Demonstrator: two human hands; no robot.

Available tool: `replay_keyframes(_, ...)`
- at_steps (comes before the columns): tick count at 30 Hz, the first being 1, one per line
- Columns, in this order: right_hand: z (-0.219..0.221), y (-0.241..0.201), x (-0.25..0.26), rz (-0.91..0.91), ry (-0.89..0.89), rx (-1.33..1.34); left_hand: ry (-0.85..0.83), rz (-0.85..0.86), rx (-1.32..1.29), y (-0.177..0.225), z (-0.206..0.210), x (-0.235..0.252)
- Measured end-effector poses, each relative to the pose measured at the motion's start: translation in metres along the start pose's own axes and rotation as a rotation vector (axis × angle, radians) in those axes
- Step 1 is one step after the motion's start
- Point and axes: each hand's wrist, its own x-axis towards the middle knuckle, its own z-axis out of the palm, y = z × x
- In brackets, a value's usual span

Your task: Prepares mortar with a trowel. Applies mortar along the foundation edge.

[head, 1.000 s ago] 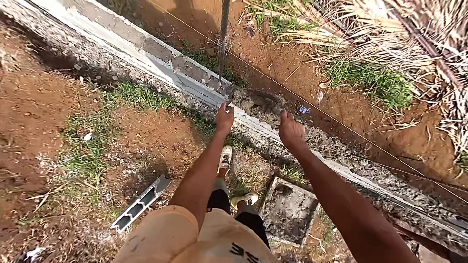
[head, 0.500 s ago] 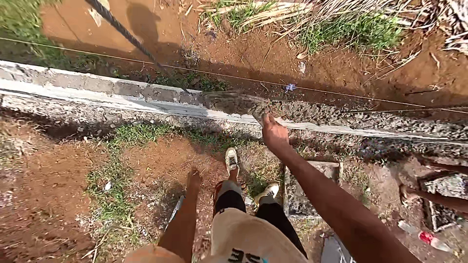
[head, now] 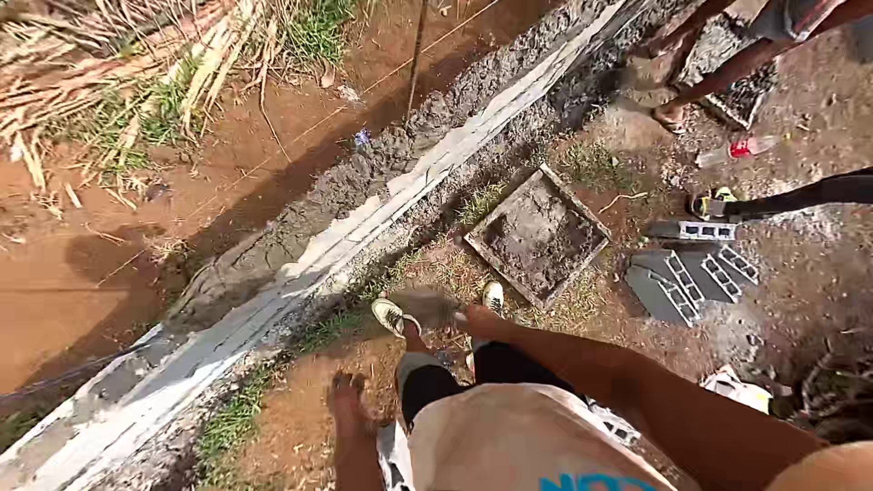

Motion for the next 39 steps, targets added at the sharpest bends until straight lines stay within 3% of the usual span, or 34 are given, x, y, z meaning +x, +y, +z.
replay_keyframes(4, -0.019, 0.113, 0.005, 0.123, 0.136, 0.227, -0.121, 0.082, 0.199, 0.009, 0.083, -0.016)
replay_keyframes(7, -0.032, 0.175, 0.02, 0.279, 0.203, 0.61, -0.196, 0.167, 0.312, 0.006, 0.148, -0.033)
replay_keyframes(11, -0.057, 0.226, 0.08, 0.415, 0.364, 1.233, -0.333, 0.245, 0.429, -0.013, 0.242, -0.043)
replay_keyframes(15, -0.068, 0.25, 0.164, 0.435, 0.479, 1.544, -0.467, 0.255, 0.612, -0.068, 0.315, -0.024)
replay_keyframes(18, -0.046, 0.249, 0.182, 0.422, 0.424, 1.634, -0.558, 0.295, 0.772, -0.116, 0.318, -0.018)
replay_keyframes(20, -0.036, 0.233, 0.18, 0.447, 0.381, 1.598, -0.574, 0.315, 0.809, -0.124, 0.313, -0.025)
replay_keyframes(28, -0.011, 0.205, 0.177, 0.612, 0.373, 1.581, -0.577, 0.32, 0.79, -0.107, 0.295, -0.009)
replay_keyframes(33, -0.023, 0.203, 0.173, 0.617, 0.411, 1.476, -0.558, 0.257, 0.774, -0.081, 0.287, 0.001)
replay_keyframes(39, -0.043, 0.214, 0.182, 0.585, 0.486, 1.426, -0.547, 0.325, 0.838, -0.094, 0.29, 0.014)
